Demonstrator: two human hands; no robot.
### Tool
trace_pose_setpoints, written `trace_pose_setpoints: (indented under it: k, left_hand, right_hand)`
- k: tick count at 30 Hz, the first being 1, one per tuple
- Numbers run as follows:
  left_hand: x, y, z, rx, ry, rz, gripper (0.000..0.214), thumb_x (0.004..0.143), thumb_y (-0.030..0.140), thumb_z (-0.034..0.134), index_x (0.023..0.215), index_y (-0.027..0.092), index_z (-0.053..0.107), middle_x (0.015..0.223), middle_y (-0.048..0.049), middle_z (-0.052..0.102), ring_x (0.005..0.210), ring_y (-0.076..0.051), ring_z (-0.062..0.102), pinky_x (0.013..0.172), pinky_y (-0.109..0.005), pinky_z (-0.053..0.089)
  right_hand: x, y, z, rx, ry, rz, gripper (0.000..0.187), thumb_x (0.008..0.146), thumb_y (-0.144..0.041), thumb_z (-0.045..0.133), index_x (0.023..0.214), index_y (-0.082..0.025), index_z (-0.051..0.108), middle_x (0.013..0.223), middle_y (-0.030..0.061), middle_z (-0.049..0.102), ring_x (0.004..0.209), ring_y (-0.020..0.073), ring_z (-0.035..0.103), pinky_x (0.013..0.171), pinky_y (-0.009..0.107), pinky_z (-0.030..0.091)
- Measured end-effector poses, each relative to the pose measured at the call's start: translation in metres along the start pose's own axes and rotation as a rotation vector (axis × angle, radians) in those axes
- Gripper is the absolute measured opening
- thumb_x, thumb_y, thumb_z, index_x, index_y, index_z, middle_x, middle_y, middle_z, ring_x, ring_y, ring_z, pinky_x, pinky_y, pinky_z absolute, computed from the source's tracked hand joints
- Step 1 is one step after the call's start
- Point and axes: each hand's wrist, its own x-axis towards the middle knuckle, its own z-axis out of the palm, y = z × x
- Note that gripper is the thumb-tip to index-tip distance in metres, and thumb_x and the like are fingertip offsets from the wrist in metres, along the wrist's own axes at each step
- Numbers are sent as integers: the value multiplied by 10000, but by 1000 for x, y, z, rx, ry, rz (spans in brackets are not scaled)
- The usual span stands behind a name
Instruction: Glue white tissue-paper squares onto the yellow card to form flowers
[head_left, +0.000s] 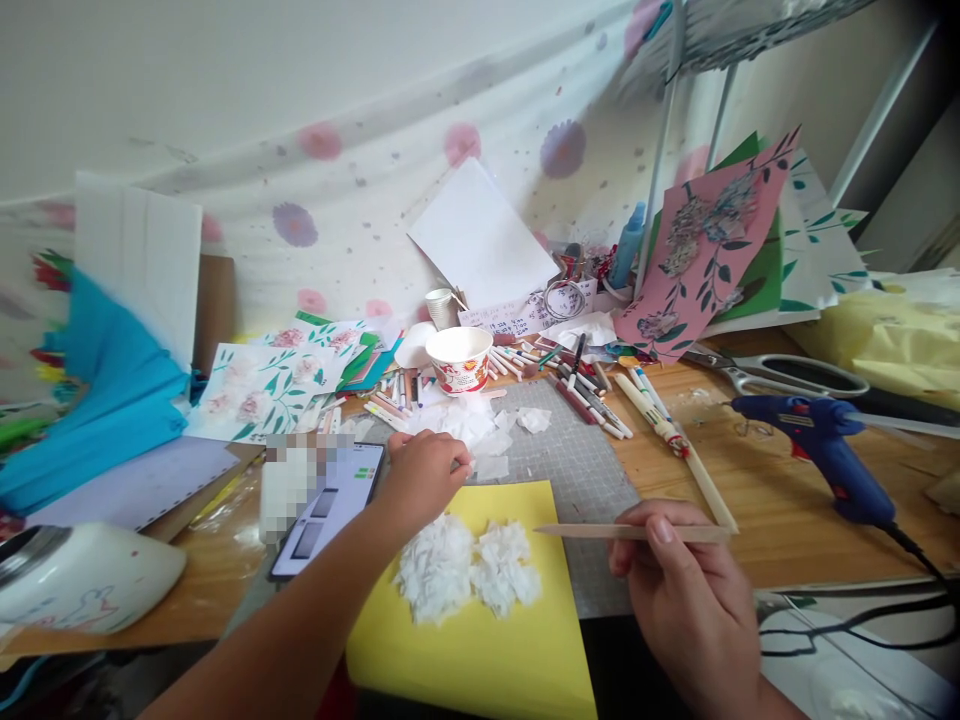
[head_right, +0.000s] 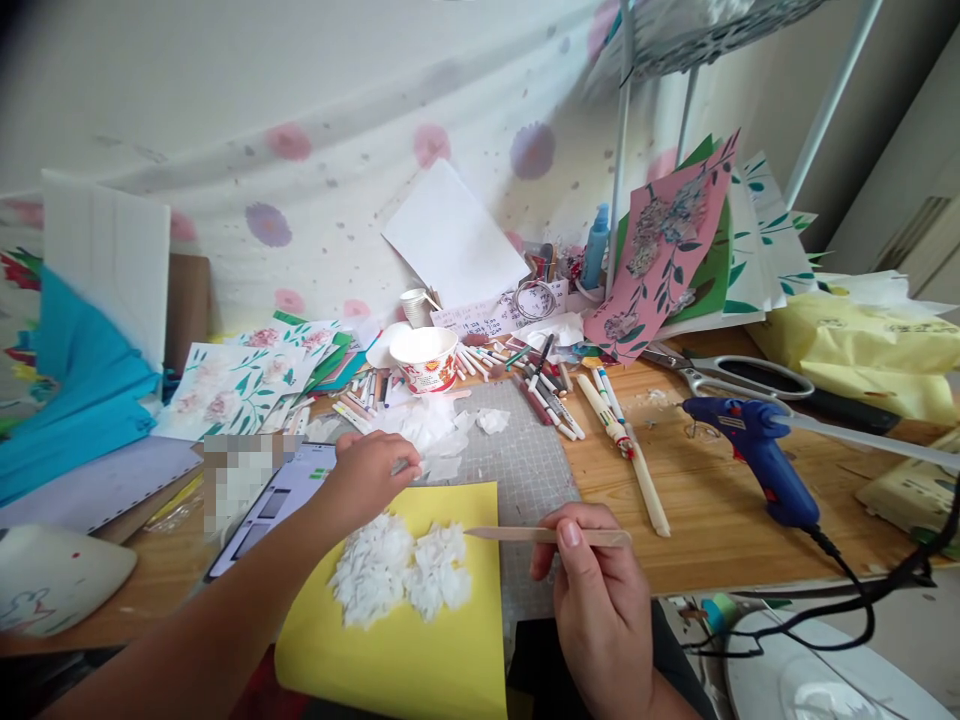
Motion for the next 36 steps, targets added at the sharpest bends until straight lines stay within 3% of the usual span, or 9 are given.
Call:
trace_pose_setpoints:
  k: [6, 11, 16, 23, 27, 32, 36]
  left_hand:
    - [-20, 10, -10, -115, 36, 59, 140, 862, 214, 657, 755, 276, 723, 933, 42, 723, 969, -212, 603, 833, -384, 264]
    - [-54, 32, -6, -123, 270, 465, 193, 845, 106, 667, 738, 265, 692, 861, 36, 668, 891, -191, 561, 825, -404, 210]
    - [-72, 40, 4, -22, 328, 610, 212, 862, 46, 587, 747, 218, 633, 911, 1, 668, 934, -210, 536, 844, -442, 203]
    - [-75, 38, 9, 37, 278, 578, 197, 878, 68, 594, 773, 233, 623, 912, 10, 668, 979, -226, 534, 894, -479, 194]
    - [-75, 39, 6, 28, 268, 559, 175, 864, 85, 627, 791, 244, 639, 918, 20, 666, 987, -229, 539, 901, -473, 195]
    - [-73, 38, 2, -127, 164, 425, 180, 776, 169, 727, 905, 284, 677, 959, 22, 654, 954, -226, 544, 868, -426, 219]
    - [-73, 38, 6, -178, 130, 413, 243, 751, 121, 718, 912, 301, 690, 978, 24, 648, 964, -222, 543, 863, -411, 217]
  right_hand:
    - [0, 2, 0, 1, 1, -9, 162, 946, -281, 588, 859, -212, 706, 682, -12, 609, 542, 99, 579, 505, 218, 455]
    - [-1, -1, 1, 12, 33, -67, 143, 929, -278, 590, 858, -211, 693, 703, -6, 611, 547, 124, 582, 507, 254, 459]
    - [-3, -3, -1, -8, -45, -125, 134, 932, -277, 576, 879, -208, 678, 700, 7, 616, 547, 143, 568, 493, 274, 450]
    - [-11, 2, -17, -196, -319, -124, 180, 986, -213, 483, 906, -222, 644, 715, 22, 600, 619, 166, 558, 553, 302, 453]
    - [-5, -7, -13, -454, -458, -293, 158, 960, -162, 476, 899, -227, 607, 681, 12, 601, 570, 163, 559, 538, 298, 438]
    - [3, -18, -5, -635, -691, -499, 154, 910, -111, 458, 896, -232, 553, 649, 2, 617, 525, 160, 571, 516, 295, 413]
    - [3, -19, -6, -658, -729, -554, 148, 899, -106, 466, 914, -227, 549, 647, 4, 622, 539, 168, 587, 535, 309, 418]
